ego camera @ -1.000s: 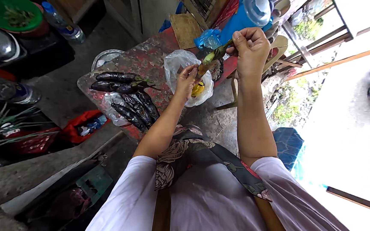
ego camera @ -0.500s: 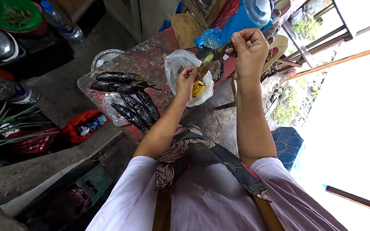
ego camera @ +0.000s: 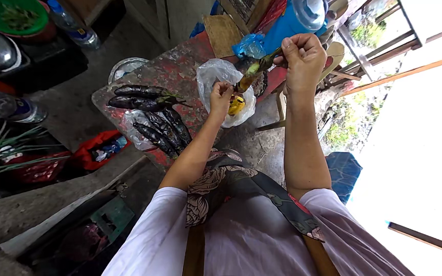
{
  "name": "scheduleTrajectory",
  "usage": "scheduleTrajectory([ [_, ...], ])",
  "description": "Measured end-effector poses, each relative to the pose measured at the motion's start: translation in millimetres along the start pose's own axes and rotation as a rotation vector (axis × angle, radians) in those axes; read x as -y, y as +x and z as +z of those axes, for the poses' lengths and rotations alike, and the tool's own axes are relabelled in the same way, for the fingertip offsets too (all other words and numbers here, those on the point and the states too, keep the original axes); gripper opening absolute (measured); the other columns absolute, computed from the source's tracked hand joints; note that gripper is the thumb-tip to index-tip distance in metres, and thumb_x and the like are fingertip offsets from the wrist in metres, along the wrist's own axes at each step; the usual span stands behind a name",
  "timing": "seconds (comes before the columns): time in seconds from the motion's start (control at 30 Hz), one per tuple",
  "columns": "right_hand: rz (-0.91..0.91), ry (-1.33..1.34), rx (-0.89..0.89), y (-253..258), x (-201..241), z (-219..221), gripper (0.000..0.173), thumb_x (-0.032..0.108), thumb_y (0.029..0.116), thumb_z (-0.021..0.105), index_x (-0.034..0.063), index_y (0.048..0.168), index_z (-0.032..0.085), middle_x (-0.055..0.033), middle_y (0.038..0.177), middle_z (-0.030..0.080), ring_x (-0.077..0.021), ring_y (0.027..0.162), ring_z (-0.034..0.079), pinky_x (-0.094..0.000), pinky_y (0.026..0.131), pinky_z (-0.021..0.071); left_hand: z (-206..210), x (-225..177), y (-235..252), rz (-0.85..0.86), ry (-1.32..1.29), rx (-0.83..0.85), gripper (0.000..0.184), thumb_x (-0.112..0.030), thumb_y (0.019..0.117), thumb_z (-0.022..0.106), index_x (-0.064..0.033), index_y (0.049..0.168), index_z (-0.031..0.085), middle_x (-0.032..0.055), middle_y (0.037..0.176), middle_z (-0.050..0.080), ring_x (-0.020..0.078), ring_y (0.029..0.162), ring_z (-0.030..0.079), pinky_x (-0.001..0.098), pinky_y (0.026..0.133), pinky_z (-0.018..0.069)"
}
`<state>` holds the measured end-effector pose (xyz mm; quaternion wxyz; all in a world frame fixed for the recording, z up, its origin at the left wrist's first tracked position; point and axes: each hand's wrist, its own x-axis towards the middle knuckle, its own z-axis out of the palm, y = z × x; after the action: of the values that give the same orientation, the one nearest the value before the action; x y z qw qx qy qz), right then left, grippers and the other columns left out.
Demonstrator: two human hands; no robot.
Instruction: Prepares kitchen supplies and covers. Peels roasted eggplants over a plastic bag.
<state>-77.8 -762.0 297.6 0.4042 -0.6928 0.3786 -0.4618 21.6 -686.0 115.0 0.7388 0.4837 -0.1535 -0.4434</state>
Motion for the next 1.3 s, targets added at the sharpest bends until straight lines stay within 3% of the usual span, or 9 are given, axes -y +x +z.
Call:
scheduleTrajectory([
  [0.2,0.001,0.001,-0.004,1,2,1,0.005,0.004,0.0989,0.064,0.0011,0.098,0.060,-0.0045,0.089,0.065,-0.0108,0.069,0.068,-0.0269,0.065,0.0626,-3,3,-4,0.135,0.051,0.127,0.027,-0.001,0.0989,0.060,0.0068,0.125,0.060,0.0115,0.116,0.067,0.0124,0.095,0.069,0.0294,0.086,0.0594],
  [0.3,-0.003,0.004,-0.004,0,4,1,0.005,0.004,0.0985,0.064,0.0009,0.098,0.060,-0.0045,0.088,0.065,-0.0106,0.068,0.068,-0.0264,0.064,0.0627,-4,7,-4,0.194,0.105,0.124,0.026,0.000,0.0947,0.067,0.0072,0.119,0.064,0.0123,0.112,0.069,0.0112,0.096,0.068,0.0274,0.088,0.0579],
  [0.47,-0.004,0.014,-0.001,-2,9,1,0.004,0.003,0.0987,0.064,0.0011,0.097,0.060,-0.0043,0.087,0.065,-0.0103,0.068,0.068,-0.0259,0.064,0.0624,-2,9,-3,0.228,0.131,0.077,0.016,-0.002,0.0965,0.065,0.0064,0.110,0.067,0.0111,0.104,0.066,0.0101,0.090,0.066,0.0256,0.085,0.0575],
  [0.77,-0.021,-0.076,0.055,-1,10,-8,0.004,0.004,0.0986,0.064,0.0015,0.100,0.061,-0.0029,0.092,0.065,-0.0084,0.074,0.069,-0.0261,0.069,0.0631,-4,6,0,0.170,0.247,0.050,0.017,-0.007,0.1031,0.056,0.0065,0.113,0.061,0.0088,0.096,0.066,0.0073,0.080,0.065,0.0243,0.076,0.0570],
  [0.93,-0.040,-0.169,0.111,-1,8,-13,0.005,0.002,0.0974,0.064,-0.0006,0.101,0.063,-0.0029,0.092,0.066,-0.0062,0.077,0.069,-0.0241,0.072,0.0621,-16,-2,2,0.041,0.603,0.029,0.026,-0.008,0.0985,0.064,0.0056,0.120,0.061,0.0160,0.097,0.068,0.0194,0.079,0.068,0.0365,0.077,0.0583],
  [1.07,-0.013,-0.198,0.141,-3,0,-15,0.007,0.003,0.0970,0.065,-0.0017,0.102,0.064,-0.0049,0.093,0.067,-0.0077,0.077,0.070,-0.0256,0.073,0.0626,-19,-6,0,0.109,0.868,0.065,0.017,-0.008,0.0954,0.069,0.0044,0.107,0.069,0.0221,0.106,0.067,0.0315,0.099,0.066,0.0467,0.093,0.0520],
  [1.17,0.034,-0.181,0.152,-3,-2,-16,0.008,0.003,0.0970,0.064,-0.0021,0.102,0.064,-0.0056,0.095,0.067,-0.0086,0.077,0.070,-0.0263,0.074,0.0630,-19,2,3,0.080,0.680,0.081,0.030,0.002,0.0981,0.055,0.0052,0.126,0.066,0.0247,0.132,0.061,0.0309,0.121,0.061,0.0416,0.105,0.0489],
  [1.23,0.042,-0.152,0.156,-3,-2,-18,0.007,0.003,0.0973,0.064,-0.0017,0.102,0.064,-0.0049,0.094,0.067,-0.0087,0.076,0.070,-0.0267,0.073,0.0632,-15,8,7,-0.109,0.293,0.096,0.037,0.000,0.1051,0.046,0.0043,0.141,0.048,0.0197,0.135,0.056,0.0214,0.112,0.063,0.0346,0.094,0.0554],
  [1.3,0.038,-0.114,0.157,-2,-1,-20,0.006,0.004,0.0978,0.064,-0.0005,0.102,0.063,-0.0039,0.093,0.067,-0.0093,0.076,0.071,-0.0278,0.073,0.0639,-11,2,5,-0.287,-0.040,0.152,0.038,-0.009,0.1107,0.039,-0.0040,0.148,0.038,0.0141,0.129,0.055,0.0182,0.102,0.065,0.0338,0.087,0.0579],
])
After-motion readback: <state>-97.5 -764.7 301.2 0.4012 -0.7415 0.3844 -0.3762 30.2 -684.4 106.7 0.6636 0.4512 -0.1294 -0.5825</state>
